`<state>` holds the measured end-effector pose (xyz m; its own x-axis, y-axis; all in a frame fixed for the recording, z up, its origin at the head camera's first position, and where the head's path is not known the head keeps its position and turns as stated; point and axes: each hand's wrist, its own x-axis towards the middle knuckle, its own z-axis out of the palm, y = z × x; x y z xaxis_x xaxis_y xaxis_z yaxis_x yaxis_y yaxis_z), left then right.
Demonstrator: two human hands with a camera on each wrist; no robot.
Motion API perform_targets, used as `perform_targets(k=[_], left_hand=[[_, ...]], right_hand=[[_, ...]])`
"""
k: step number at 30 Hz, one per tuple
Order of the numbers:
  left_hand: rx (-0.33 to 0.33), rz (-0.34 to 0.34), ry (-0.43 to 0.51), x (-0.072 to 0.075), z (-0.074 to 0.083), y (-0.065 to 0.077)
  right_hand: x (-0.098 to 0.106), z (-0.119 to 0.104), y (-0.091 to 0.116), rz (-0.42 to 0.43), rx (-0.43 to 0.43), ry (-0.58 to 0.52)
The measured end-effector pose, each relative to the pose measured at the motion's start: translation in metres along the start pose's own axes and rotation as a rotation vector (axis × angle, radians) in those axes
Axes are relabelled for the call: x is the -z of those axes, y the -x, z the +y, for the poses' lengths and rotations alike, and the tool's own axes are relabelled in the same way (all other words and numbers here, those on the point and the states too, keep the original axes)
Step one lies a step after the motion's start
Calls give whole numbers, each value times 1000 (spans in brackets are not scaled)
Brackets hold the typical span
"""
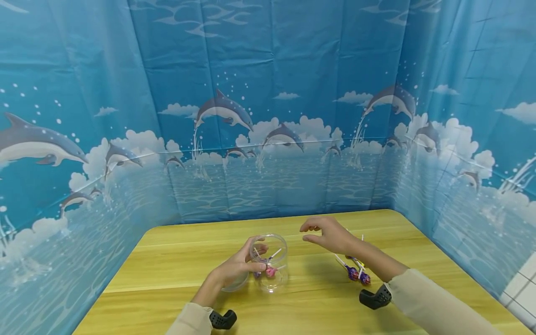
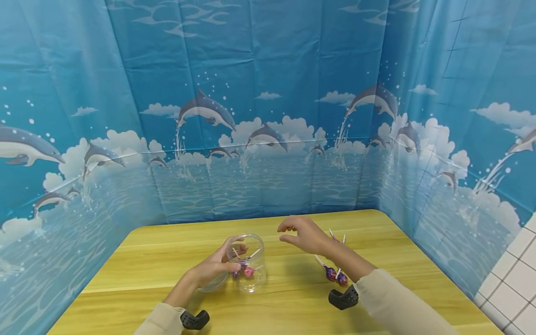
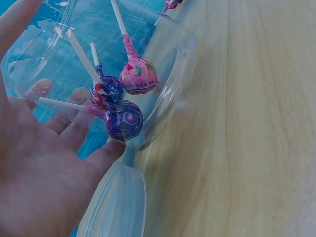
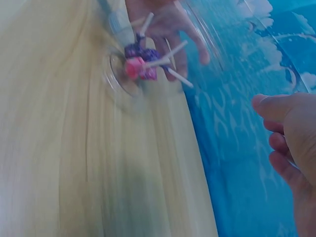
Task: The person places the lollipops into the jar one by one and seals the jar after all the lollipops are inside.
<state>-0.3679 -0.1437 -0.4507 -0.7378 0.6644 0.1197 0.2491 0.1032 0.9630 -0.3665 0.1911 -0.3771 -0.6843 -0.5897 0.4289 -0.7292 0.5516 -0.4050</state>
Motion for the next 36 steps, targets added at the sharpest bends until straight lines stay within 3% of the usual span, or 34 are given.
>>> perform_targets(k=[18, 27, 36], left_hand=[[0, -11, 6, 2, -1, 1], [-4, -10, -7, 2, -2, -1], [-4, -5, -7, -1, 1, 1]], right_hand=[[38, 42, 49, 77, -77, 51], [43, 63, 70, 112, -138, 97], [43, 83, 90, 109, -235, 65]])
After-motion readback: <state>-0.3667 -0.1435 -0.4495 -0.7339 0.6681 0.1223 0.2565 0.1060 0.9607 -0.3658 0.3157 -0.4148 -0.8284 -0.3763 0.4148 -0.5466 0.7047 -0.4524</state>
